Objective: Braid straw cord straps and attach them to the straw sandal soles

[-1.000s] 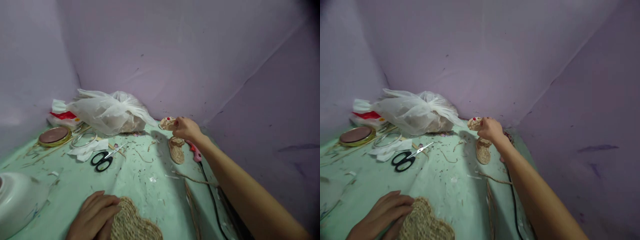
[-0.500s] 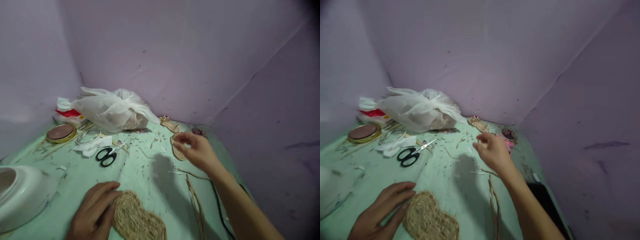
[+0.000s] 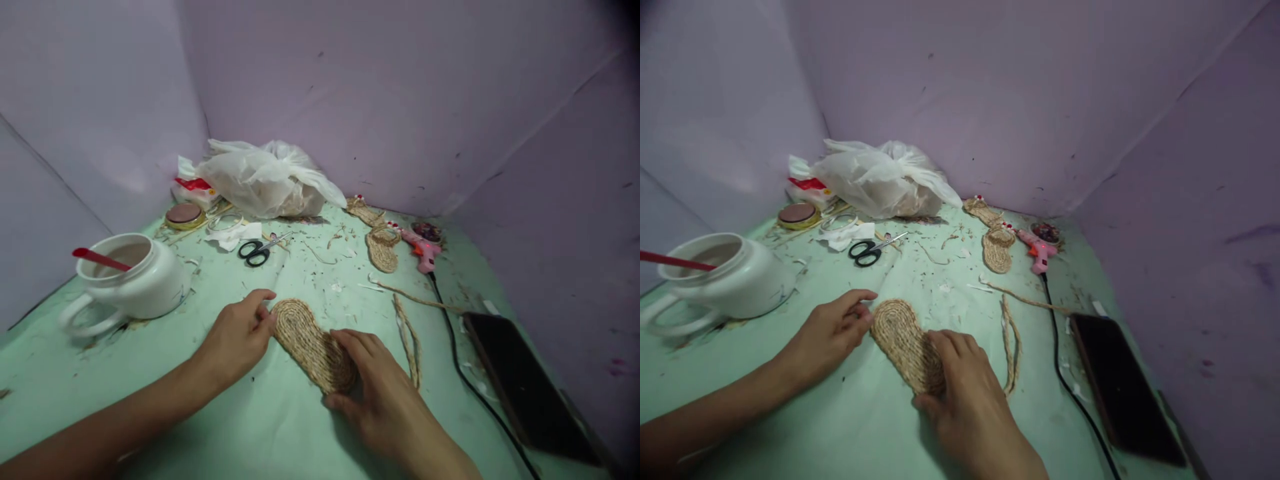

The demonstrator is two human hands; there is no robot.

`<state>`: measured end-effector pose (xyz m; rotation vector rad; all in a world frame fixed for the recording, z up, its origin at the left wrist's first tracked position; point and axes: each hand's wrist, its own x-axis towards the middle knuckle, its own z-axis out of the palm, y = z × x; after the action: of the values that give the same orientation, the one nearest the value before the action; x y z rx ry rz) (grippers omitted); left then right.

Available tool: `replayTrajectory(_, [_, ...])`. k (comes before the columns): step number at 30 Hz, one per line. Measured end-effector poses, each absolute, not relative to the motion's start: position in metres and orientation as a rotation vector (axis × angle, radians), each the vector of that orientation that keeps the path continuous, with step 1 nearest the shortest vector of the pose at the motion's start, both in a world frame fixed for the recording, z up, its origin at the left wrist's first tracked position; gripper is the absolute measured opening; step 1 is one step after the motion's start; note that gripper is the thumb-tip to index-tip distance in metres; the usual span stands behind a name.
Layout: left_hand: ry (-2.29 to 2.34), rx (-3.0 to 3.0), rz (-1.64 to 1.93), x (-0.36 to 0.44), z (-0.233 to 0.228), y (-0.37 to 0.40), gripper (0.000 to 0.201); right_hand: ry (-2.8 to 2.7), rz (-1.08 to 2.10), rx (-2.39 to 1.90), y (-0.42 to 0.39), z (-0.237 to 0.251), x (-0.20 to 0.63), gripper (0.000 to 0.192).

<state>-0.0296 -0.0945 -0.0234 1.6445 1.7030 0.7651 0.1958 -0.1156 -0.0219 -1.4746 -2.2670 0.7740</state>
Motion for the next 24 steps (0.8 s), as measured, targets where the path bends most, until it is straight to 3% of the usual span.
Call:
replayTrajectory(8, [1.275, 1.354, 1.054, 0.0, -0.028, -0.067, 0.035, -2.123, 0.826, -1.51, -0.12, -0.029, 0.196, 0.06])
replayTrajectory(17, [1.549, 1.834, 1.22, 0.005, -0.044, -0.072, 0.019, -1.779, 0.458, -1.636, -0.096, -0.035, 0.233, 0.033])
replayTrajectory(24, [1.465, 1.503, 1.296, 0.003, -0.042, -0.071, 0.016, -1.264, 0.226, -1.737, -0.077, -0.009, 0.264, 0.03])
